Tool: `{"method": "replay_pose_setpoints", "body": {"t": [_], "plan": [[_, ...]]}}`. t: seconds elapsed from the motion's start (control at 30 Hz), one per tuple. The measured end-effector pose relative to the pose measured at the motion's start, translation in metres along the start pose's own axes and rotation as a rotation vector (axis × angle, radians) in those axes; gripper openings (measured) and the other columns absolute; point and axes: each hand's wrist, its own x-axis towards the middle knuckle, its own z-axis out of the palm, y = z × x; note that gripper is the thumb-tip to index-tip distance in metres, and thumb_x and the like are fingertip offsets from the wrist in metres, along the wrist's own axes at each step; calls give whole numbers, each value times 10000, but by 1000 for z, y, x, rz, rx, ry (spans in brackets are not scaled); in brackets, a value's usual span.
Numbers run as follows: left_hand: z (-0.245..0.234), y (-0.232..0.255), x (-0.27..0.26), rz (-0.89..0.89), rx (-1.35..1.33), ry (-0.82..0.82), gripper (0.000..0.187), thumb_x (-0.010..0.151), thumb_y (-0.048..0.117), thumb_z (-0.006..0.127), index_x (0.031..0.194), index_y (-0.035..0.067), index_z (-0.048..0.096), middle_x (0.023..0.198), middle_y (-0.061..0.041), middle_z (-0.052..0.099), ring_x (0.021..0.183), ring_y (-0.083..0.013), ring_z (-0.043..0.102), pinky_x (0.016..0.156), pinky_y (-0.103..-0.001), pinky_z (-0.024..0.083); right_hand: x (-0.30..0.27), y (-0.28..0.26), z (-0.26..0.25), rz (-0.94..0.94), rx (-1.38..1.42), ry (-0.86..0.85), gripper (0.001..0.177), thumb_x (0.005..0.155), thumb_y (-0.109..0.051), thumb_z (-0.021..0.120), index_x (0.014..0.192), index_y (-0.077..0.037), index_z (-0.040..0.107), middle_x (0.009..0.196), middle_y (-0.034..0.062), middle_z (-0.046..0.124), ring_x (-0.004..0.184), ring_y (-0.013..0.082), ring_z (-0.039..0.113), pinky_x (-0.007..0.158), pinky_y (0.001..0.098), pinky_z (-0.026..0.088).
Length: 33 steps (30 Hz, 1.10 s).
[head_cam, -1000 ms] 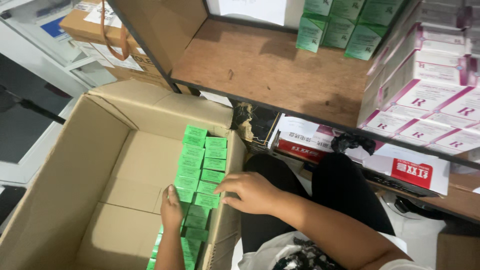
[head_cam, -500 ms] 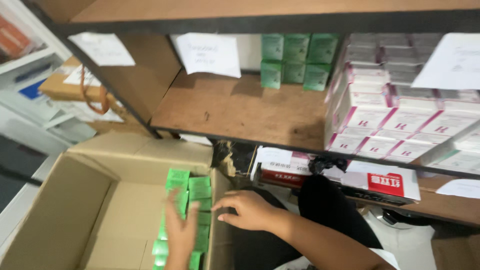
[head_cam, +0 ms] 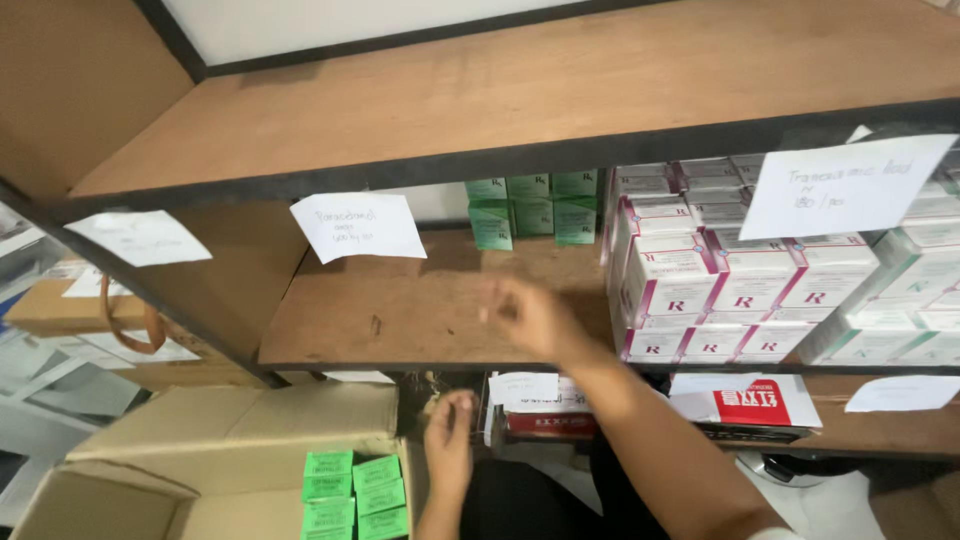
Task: The person repeatedly picks up small green boxes from a shelf and places them into a large cardboard box on the floor. The person handles the boxes one at a time, arranging them in neat rows inside the larger box.
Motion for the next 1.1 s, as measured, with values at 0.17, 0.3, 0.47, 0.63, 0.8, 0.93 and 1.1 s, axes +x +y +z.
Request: {"method": "replay_pose_setpoints", "body": {"t": [0.17,0.3,0.47,0.63,0.8,0.93,1.1], "plan": [[-8,-30,-8,-88,-60,-130,140,969,85,658,1070,11,720,948,-37,689,914,-113,606,834,-255,481,102,46,-22,18,-486,278,619,845,-315,753,1343,15,588,1351,264,588,1252,399,560,1033,447,489],[-12,-35,3,-157,-211,-91,171,927,25,677,1097,13,689,960,-38,691,908,-108,624,834,-248,499,170,71,-29,92,-892,214,497,952,-341,647,1335,-27,600,1428,239,547,1343,418,474,1136,518,359],[-18,-51,13,-89,-228,-26,169,934,21,700,1096,-25,687,966,-47,672,934,-119,621,873,-249,501,210,89,-37,-112,-907,351,452,981,-287,625,1360,-41,603,1440,227,556,1352,409,483,1135,511,373],[-28,-90,22,-156,-247,47,216,878,21,716,1090,-10,684,978,-60,725,943,-134,677,860,-262,527,222,92,-41,-179,-877,387,454,982,-285,640,1366,-47,600,1440,216,559,1349,399,493,1129,503,387],[-36,-123,37,-200,-292,109,238,855,-1,728,1090,6,687,933,-85,742,882,-159,695,769,-298,545,228,88,-46,-212,-768,432,456,982,-282,655,1372,-53,597,1440,206,563,1345,389,503,1124,496,401],[-50,-140,32,-241,-287,136,231,873,-1,734,1099,13,691,932,-76,724,884,-148,681,782,-278,541,228,93,-49,-215,-663,457,458,983,-280,667,1377,-58,594,1440,197,565,1342,381,511,1119,490,412],[-44,-152,38,-92,-376,48,240,864,-20,705,1102,1,685,918,-98,741,881,-174,705,840,-307,567,226,88,-53,-261,-648,445,462,984,-278,682,1384,-64,591,1440,187,569,1339,371,521,1114,483,427]]}}
